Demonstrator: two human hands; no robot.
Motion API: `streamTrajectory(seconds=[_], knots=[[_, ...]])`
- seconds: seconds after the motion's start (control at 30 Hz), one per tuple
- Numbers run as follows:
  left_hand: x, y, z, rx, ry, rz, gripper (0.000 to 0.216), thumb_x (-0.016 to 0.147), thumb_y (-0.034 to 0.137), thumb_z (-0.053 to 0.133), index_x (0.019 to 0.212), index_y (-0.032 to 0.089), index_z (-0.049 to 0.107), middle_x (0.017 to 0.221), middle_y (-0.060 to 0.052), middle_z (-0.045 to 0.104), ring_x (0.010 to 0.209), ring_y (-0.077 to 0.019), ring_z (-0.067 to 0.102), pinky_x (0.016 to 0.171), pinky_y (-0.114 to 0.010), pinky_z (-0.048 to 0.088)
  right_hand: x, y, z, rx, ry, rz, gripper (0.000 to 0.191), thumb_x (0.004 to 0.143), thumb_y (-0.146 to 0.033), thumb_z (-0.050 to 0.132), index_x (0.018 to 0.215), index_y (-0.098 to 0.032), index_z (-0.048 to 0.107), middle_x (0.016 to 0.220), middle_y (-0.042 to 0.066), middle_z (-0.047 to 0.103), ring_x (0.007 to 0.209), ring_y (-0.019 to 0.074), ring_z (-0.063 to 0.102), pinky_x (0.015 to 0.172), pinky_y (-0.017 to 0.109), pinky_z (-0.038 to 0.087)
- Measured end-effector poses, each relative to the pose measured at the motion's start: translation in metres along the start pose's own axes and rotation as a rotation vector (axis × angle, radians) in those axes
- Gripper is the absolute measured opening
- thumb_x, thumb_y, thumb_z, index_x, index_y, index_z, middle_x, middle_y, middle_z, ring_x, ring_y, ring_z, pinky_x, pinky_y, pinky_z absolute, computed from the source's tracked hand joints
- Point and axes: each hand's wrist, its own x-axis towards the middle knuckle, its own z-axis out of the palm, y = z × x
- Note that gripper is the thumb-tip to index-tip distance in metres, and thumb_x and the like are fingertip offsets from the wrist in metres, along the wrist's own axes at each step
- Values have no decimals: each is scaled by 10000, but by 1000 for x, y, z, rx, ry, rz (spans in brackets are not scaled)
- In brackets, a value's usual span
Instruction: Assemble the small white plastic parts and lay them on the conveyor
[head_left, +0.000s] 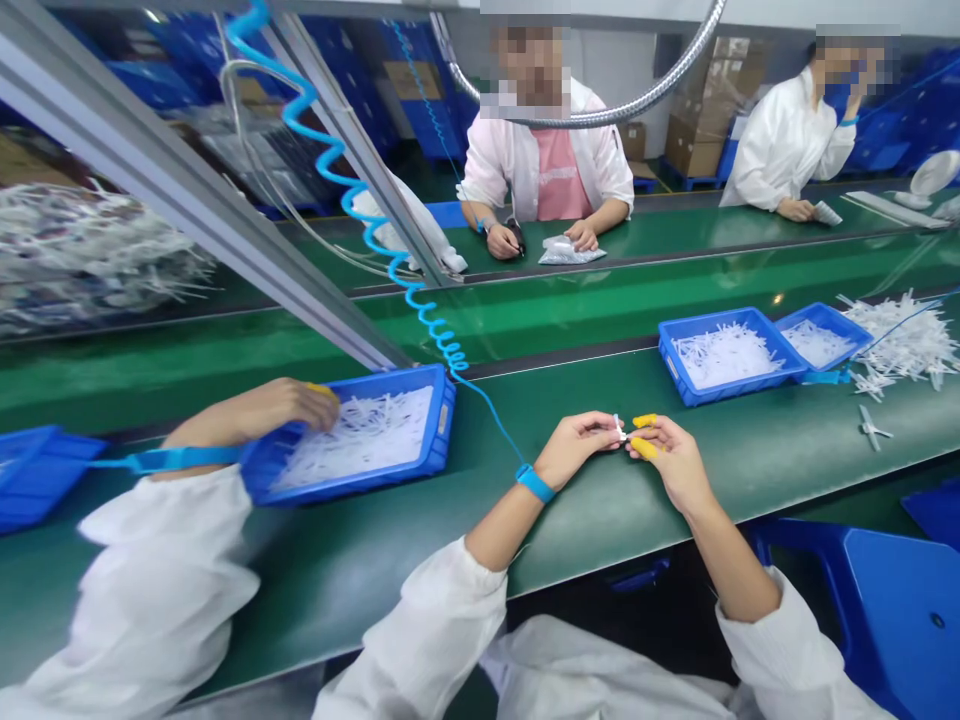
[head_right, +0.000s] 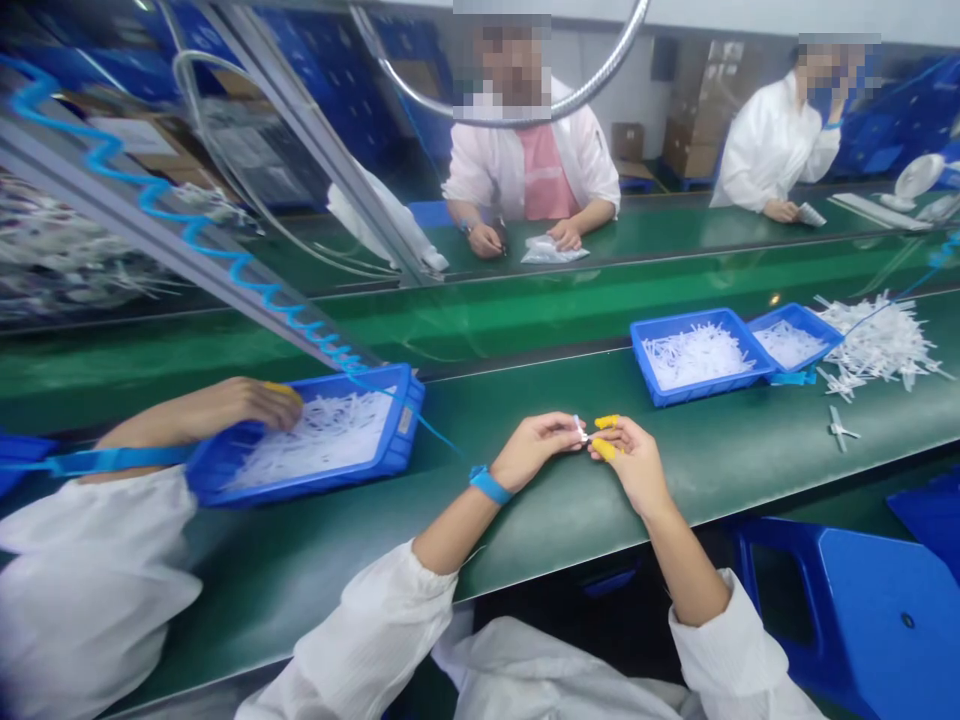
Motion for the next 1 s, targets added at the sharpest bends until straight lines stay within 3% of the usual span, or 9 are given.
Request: streamTrajectory(seconds=[0.37,0.63,0.8,0.93,1.0], knots=[[-3,0,1,79,-45,8,452,723,466,939,1004,148,783,960,-89,797,918,-254,773,951,-400,624,1,0,-3,-64,-68,-30,378,730,-347,897,1056,-225,749,890,26,763,758,183,723,773,344,615],[-8,16,5,275,-9,22,447,709,560,890,920,184,774,953,-82,802,899,-276,769,918,-393,629,2,-2,4,23,-82,12,380,706,-345,909,1012,-220,721,839,-7,740,755,190,712,809,366,613],[-5,24,2,538,22,11,520,684,672,840,930,216,796,942,-76,820,921,-325,777,876,-402,651,7,-1,9,0,-42,30,478,586,-417,952,943,-195,724,818,6,747,713,185,713,803,379,627],[2,20,-7,714,56,32,402,730,706,730,883,343,811,920,18,830,889,-346,791,820,-464,681,16,8,10,59,-15,71,563,470,-432,1015,898,-204,729,792,-9,726,704,171,703,789,363,629],[4,11,-15,828,-32,88,391,819,715,605,929,404,815,944,68,828,899,-348,798,784,-483,690,18,12,11,59,-3,78,550,456,-424,1024,870,-213,730,776,-16,713,707,178,699,793,371,629]])
